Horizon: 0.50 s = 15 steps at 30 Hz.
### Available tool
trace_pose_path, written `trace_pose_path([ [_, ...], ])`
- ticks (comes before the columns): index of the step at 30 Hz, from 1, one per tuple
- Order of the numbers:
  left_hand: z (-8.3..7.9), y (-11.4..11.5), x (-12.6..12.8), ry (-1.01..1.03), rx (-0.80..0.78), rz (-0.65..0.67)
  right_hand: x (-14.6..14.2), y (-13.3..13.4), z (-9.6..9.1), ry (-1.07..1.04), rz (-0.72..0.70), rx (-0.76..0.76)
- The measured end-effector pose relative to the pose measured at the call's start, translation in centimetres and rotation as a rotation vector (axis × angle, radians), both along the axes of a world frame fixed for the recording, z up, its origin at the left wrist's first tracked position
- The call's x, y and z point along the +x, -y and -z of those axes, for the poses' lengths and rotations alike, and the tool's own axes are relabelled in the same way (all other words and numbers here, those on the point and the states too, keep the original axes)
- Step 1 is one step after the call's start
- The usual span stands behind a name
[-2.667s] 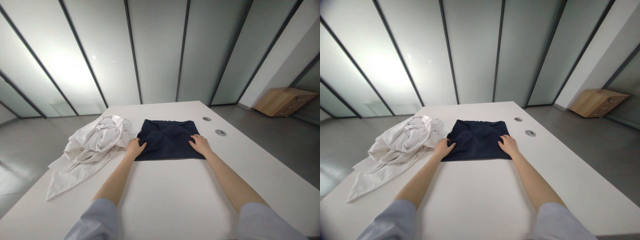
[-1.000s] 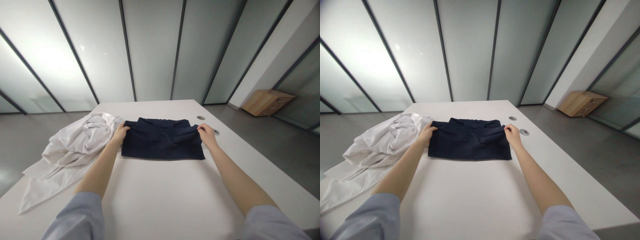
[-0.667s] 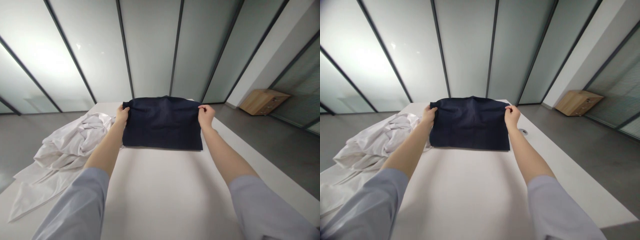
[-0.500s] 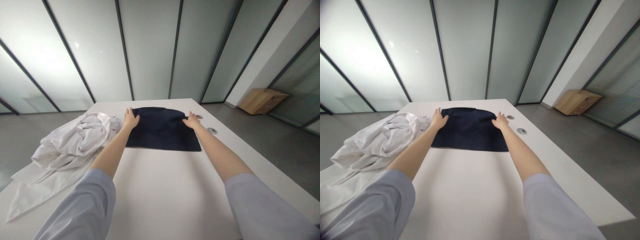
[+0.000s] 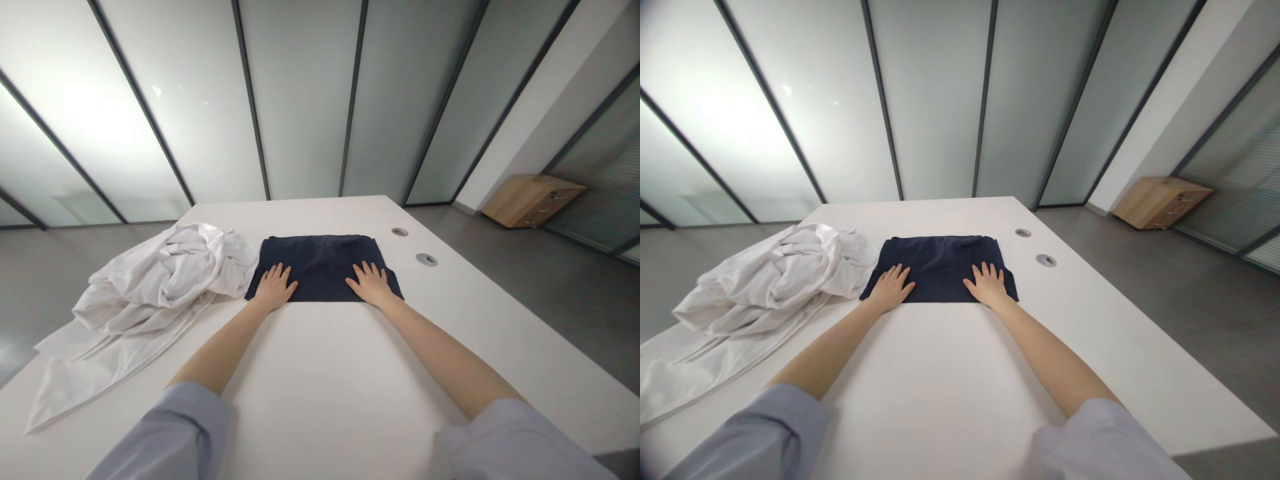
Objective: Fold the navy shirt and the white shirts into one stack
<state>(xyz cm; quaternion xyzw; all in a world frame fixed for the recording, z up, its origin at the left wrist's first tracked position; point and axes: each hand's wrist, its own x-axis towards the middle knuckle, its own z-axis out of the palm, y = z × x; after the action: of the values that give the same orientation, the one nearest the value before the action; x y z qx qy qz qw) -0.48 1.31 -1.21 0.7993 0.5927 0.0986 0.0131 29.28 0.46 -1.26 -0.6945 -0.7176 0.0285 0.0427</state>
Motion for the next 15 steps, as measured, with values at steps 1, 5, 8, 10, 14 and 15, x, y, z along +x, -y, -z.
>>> trace_pose_path([
  [1,0.0,0.4,0.0,-0.005,0.008,-0.001,0.1,0.2,0.0,0.005,-0.016,-0.004],
  [5,0.0,1.5,-0.6,0.037,0.032,0.015,0.5,1.0,-0.1,0.014,-0.069,0.015],
  [8,-0.5,1.7,-1.3,0.052,0.060,0.024,0.8,1.4,-0.1,0.011,-0.075,0.047],
  [10,-0.9,1.8,-1.7,0.029,0.099,-0.010,0.9,1.5,-0.1,0.008,-0.072,0.057],
  [14,-1.5,2.0,-2.4,-0.056,0.097,-0.123,1.1,1.5,-0.2,0.021,-0.045,0.056],
  [15,-1.5,2.1,-2.4,-0.074,0.080,-0.137,1.1,1.5,-0.2,0.023,-0.038,0.049],
])
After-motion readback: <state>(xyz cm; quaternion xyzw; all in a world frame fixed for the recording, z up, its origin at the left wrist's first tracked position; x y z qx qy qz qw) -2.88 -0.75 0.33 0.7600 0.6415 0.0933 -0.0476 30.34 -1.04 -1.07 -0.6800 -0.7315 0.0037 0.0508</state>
